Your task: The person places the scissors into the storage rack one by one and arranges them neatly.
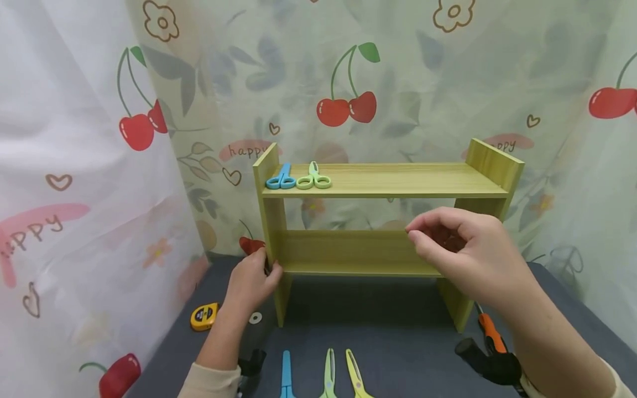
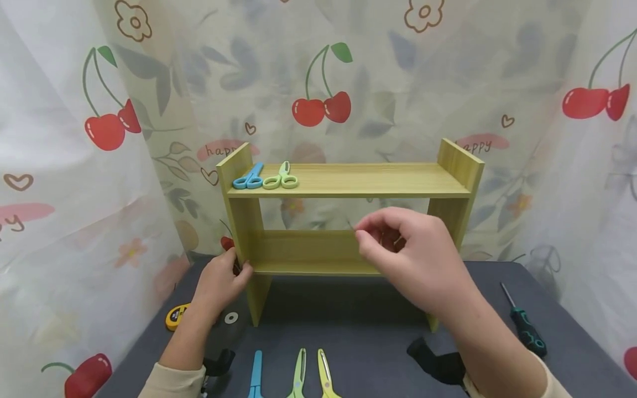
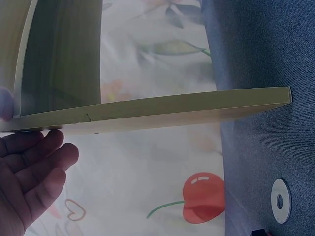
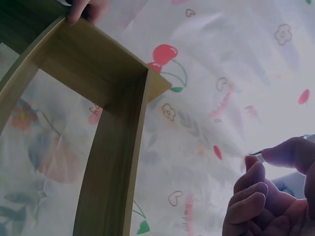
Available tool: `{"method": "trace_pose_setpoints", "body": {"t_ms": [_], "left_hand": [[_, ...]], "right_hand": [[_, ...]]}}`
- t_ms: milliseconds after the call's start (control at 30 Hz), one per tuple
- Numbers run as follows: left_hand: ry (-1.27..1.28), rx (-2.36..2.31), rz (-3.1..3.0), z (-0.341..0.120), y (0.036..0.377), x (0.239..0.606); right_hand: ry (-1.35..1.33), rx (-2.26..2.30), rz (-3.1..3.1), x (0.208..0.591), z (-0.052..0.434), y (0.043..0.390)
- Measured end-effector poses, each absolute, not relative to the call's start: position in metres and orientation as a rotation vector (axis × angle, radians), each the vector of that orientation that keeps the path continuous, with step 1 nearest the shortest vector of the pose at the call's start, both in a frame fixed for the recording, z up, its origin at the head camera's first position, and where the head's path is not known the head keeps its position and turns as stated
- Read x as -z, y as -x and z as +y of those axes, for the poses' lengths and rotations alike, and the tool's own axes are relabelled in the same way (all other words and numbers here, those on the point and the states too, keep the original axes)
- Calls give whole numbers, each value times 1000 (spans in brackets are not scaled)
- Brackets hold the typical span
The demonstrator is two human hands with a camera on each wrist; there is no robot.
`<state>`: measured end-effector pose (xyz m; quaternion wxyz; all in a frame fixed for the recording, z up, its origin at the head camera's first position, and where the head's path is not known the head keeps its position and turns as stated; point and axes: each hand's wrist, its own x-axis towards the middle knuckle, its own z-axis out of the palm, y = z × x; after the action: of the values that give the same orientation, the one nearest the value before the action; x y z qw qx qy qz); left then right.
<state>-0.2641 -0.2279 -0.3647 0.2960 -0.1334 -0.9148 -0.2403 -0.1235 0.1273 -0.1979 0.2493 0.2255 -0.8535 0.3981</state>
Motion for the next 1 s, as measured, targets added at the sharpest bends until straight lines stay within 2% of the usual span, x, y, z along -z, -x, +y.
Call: {"method": "trace_pose_setpoints", "body": {"t_ms": [367, 533, 667, 800, 1000], "left_hand": [[397, 652, -2425, -218, 267, 363], [649, 727, -2379, -156, 294, 359], [786, 778, -2351, -117, 302, 360], [932, 826, -2348, -83, 306, 363], [1127, 893, -2294, -45, 306, 367]], "right_hand": [[-605, -1023, -2287, 229, 152, 82], [-384, -938, -2301, 254, 183, 35], [-250, -989, -2316, 280, 196, 9], [-232, -1056, -2332, 303, 201, -14], [-160, -1139, -2380, 314, 206, -32]]}}
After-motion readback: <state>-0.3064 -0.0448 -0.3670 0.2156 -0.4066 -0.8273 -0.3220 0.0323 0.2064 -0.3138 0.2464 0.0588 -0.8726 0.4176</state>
